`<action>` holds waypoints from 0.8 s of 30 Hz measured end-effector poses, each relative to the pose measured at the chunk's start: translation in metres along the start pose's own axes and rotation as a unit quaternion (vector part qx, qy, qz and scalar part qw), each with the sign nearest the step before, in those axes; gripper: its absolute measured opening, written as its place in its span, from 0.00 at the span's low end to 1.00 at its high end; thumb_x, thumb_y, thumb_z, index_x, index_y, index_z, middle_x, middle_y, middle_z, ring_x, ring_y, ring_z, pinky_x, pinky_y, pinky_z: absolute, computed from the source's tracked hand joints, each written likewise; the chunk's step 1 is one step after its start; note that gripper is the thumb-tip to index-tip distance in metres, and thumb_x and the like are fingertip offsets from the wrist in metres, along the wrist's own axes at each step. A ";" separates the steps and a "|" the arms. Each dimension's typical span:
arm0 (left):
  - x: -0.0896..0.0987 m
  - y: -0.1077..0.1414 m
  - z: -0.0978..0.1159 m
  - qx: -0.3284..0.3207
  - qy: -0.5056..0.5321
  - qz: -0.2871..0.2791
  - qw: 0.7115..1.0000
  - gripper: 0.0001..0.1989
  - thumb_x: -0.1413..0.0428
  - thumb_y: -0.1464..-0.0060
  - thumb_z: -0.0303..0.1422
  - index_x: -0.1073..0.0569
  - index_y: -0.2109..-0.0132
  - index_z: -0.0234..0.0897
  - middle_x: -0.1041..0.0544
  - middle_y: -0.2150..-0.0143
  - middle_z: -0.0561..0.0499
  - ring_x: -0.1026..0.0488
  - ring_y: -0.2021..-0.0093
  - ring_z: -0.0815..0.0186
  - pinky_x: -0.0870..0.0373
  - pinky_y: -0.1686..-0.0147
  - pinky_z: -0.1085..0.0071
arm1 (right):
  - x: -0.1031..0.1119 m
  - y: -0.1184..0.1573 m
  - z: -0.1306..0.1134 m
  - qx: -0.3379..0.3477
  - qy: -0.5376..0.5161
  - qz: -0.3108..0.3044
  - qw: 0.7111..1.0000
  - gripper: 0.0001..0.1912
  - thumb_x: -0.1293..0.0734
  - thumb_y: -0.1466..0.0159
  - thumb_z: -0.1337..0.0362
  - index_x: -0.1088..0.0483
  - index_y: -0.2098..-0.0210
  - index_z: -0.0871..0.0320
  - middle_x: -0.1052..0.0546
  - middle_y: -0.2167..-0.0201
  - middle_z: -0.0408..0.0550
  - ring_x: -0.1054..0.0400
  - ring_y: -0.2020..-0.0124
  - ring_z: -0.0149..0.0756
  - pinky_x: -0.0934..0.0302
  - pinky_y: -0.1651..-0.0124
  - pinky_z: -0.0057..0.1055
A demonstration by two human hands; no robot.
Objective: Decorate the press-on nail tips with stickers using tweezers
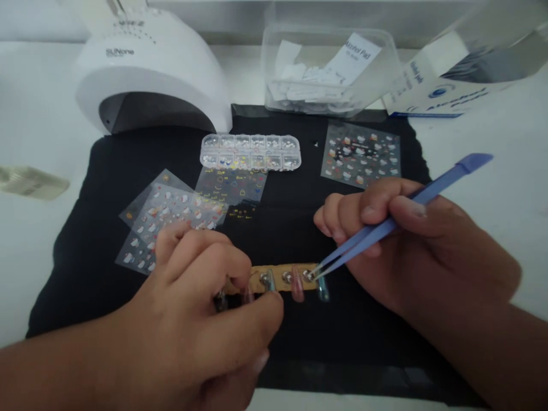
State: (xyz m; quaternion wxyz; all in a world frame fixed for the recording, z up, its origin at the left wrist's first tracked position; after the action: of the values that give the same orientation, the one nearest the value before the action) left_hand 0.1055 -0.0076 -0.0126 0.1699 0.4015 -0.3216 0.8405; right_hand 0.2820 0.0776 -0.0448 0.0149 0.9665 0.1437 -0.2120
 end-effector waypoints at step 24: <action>0.009 0.004 -0.010 -0.029 -0.032 0.066 0.997 0.23 0.42 0.47 0.31 0.36 0.44 0.40 0.34 0.54 0.46 0.33 0.53 0.53 0.36 0.53 0.49 | 0.009 0.001 -0.005 0.028 -0.022 0.022 0.999 0.13 0.26 0.38 0.58 0.25 0.76 0.55 0.32 0.82 0.40 0.38 0.75 0.32 0.38 0.65 0.34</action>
State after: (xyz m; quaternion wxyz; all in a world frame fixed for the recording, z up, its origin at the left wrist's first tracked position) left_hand 0.0923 -0.0036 -0.0113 0.1151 0.4005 -0.3770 0.8272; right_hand 0.2921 0.0796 -0.0434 -0.0044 0.9646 0.1161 -0.2368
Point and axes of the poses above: each hand's wrist, its own y-axis away from the middle knuckle, its own x-axis out of the back of the hand, z = x × y, the point moved 7 cm from there along -y, towards the middle knuckle
